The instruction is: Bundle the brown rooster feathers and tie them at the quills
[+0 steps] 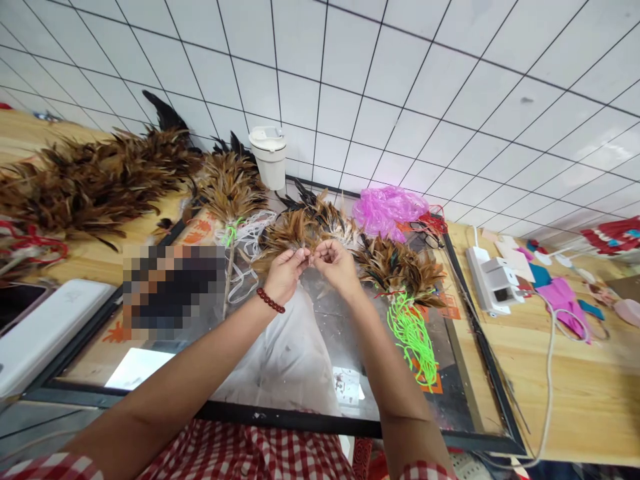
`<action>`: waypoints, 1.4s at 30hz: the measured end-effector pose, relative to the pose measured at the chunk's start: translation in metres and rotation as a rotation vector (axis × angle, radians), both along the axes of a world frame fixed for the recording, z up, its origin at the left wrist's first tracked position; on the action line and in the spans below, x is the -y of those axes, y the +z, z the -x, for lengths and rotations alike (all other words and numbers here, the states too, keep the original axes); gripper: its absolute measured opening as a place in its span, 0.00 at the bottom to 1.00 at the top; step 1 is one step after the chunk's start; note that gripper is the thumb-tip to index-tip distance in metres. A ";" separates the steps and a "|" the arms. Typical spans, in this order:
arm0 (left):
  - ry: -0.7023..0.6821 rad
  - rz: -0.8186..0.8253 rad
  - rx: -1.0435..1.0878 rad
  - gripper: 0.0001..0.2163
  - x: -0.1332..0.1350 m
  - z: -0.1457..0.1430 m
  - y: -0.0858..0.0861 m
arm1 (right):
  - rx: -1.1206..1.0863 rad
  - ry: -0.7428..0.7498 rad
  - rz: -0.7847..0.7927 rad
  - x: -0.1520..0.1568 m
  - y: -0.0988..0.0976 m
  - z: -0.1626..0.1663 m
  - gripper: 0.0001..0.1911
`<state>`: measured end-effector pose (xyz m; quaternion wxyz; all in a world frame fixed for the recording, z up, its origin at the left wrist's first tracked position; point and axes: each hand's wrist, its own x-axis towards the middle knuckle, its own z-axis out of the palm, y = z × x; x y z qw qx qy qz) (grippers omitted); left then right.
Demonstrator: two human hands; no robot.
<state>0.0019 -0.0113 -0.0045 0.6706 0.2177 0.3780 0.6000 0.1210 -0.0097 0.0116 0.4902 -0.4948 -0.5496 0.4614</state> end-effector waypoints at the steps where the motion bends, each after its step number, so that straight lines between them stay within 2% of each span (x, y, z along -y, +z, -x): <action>1: 0.008 0.005 0.018 0.06 0.000 0.001 0.001 | -0.016 0.005 0.014 0.000 0.002 -0.001 0.15; 7: 0.052 0.056 0.089 0.07 -0.002 0.006 0.002 | -0.081 -0.028 0.052 -0.005 0.000 -0.010 0.19; 11: 0.025 0.073 0.115 0.08 -0.001 0.007 0.001 | 0.030 -0.104 0.046 -0.007 -0.004 -0.015 0.22; 13: -0.011 0.060 0.111 0.08 0.000 0.007 0.001 | 0.040 -0.061 0.105 -0.006 -0.003 -0.014 0.22; 16: -0.097 0.037 0.100 0.08 0.003 0.005 0.001 | -0.062 0.055 0.175 -0.002 0.001 -0.009 0.19; 22: -0.214 0.116 0.038 0.08 0.005 0.006 0.003 | -0.098 -0.039 0.016 -0.001 0.008 -0.008 0.14; 28: -0.300 0.137 -0.054 0.07 0.005 0.006 0.004 | -0.056 0.006 0.024 -0.004 -0.004 -0.007 0.12; 32: -0.360 0.074 -0.079 0.10 0.005 0.007 0.001 | 0.057 -0.037 -0.057 -0.006 -0.015 -0.006 0.11; 35: -0.419 0.034 -0.122 0.12 0.005 0.009 -0.002 | 0.163 -0.020 -0.108 -0.007 -0.015 -0.009 0.10; 37: -0.426 0.006 -0.135 0.13 0.004 0.010 -0.002 | 0.227 -0.065 -0.127 -0.008 -0.013 -0.015 0.10; 40: -0.319 -0.041 -0.068 0.12 0.003 0.010 0.000 | 0.404 -0.195 -0.158 -0.010 -0.008 -0.029 0.10; 42: -0.228 -0.049 -0.031 0.12 0.002 0.010 0.002 | 0.584 -0.159 -0.120 -0.010 -0.007 -0.036 0.10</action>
